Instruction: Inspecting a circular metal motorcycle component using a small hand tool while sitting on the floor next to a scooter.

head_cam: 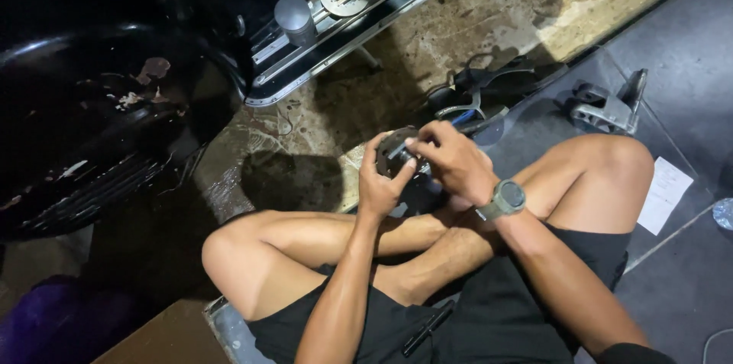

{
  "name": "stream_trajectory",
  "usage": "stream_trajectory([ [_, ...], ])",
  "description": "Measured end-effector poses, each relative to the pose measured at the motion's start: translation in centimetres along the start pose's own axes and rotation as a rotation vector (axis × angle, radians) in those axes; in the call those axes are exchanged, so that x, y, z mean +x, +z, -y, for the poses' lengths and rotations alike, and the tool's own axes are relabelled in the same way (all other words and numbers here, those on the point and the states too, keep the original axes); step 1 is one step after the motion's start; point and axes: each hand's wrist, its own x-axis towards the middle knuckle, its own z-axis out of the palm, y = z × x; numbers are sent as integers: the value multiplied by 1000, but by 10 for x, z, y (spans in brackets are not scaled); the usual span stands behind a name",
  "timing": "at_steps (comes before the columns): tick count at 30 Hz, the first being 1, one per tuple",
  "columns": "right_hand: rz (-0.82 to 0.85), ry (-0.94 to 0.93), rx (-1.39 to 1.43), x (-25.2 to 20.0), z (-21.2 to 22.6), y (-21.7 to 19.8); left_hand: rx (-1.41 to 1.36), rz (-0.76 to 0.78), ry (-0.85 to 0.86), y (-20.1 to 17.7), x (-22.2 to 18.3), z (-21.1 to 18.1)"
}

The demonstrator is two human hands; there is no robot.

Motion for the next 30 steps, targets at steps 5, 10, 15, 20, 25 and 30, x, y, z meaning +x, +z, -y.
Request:
stream_trajectory([
  [5, 19, 42, 12, -9, -22, 4, -22, -30, -4, -4, 3, 0],
  [10, 38, -11, -73, 9, 16, -18, -30, 14, -36, -2, 2, 5],
  [15, 67, 78, 25, -5, -27, 3, -32, -31, -8, -4, 7, 3],
  [20, 103, 16, -17, 0, -14, 5, -37, -4, -16, 0, 6, 6],
  [25, 36, 42, 23, -2, -25, 7, -13, -25, -3, -1, 8, 8],
  [30, 39, -35, 41, 4, -13, -1, -14, 9, -13, 0, 6, 10],
])
